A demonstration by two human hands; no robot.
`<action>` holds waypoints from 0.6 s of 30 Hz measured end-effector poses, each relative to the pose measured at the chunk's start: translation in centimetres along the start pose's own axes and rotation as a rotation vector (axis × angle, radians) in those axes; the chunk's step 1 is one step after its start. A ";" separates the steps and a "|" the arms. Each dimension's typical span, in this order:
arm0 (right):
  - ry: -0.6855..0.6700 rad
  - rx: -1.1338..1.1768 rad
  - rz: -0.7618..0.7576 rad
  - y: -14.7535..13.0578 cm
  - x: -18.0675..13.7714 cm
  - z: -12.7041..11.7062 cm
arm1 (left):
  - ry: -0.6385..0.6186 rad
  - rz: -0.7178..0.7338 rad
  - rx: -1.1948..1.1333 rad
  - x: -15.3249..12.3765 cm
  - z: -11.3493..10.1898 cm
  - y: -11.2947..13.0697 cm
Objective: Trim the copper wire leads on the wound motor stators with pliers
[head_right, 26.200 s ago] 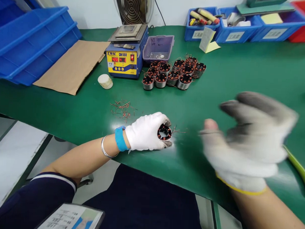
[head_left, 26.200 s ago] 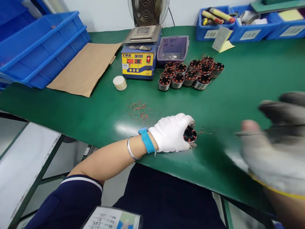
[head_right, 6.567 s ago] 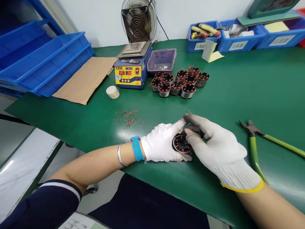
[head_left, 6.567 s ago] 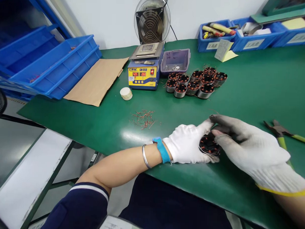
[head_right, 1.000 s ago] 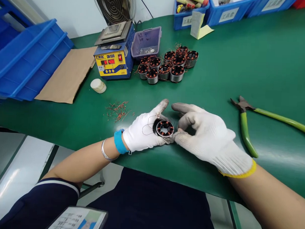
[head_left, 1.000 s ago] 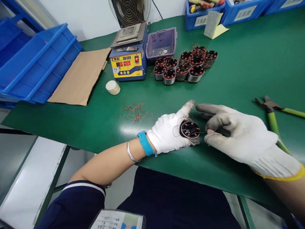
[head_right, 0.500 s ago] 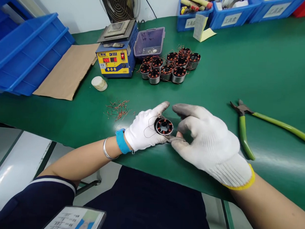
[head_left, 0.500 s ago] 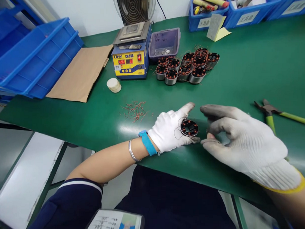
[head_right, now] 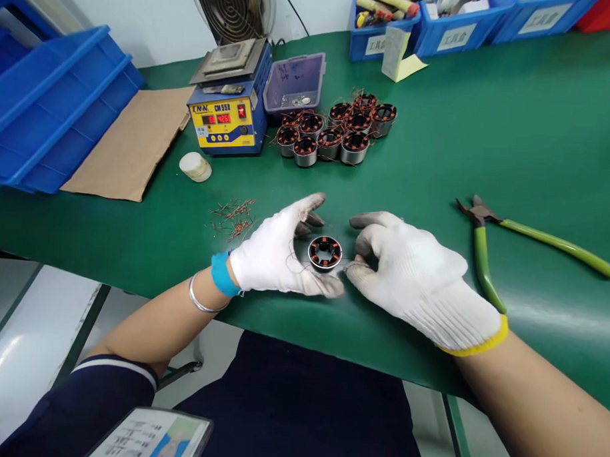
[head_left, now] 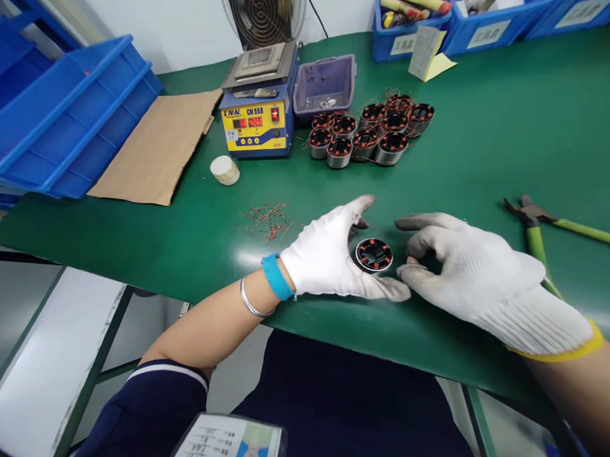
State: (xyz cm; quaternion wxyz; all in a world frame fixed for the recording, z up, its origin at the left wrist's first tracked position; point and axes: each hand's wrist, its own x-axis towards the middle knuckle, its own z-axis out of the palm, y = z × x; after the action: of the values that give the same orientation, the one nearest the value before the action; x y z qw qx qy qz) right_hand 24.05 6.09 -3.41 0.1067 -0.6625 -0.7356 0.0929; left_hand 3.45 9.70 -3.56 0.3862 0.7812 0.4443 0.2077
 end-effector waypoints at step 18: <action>-0.004 0.186 -0.213 0.8 -0.3 0.5 | 0.213 0.208 0.508 -1.5 -2.9 1.4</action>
State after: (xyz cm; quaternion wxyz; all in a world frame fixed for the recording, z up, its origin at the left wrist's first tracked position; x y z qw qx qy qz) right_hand 24.67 5.87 -4.12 0.1754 -0.5679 -0.7901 0.1501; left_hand 1.54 9.20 -0.66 0.1059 0.8679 0.4379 0.2092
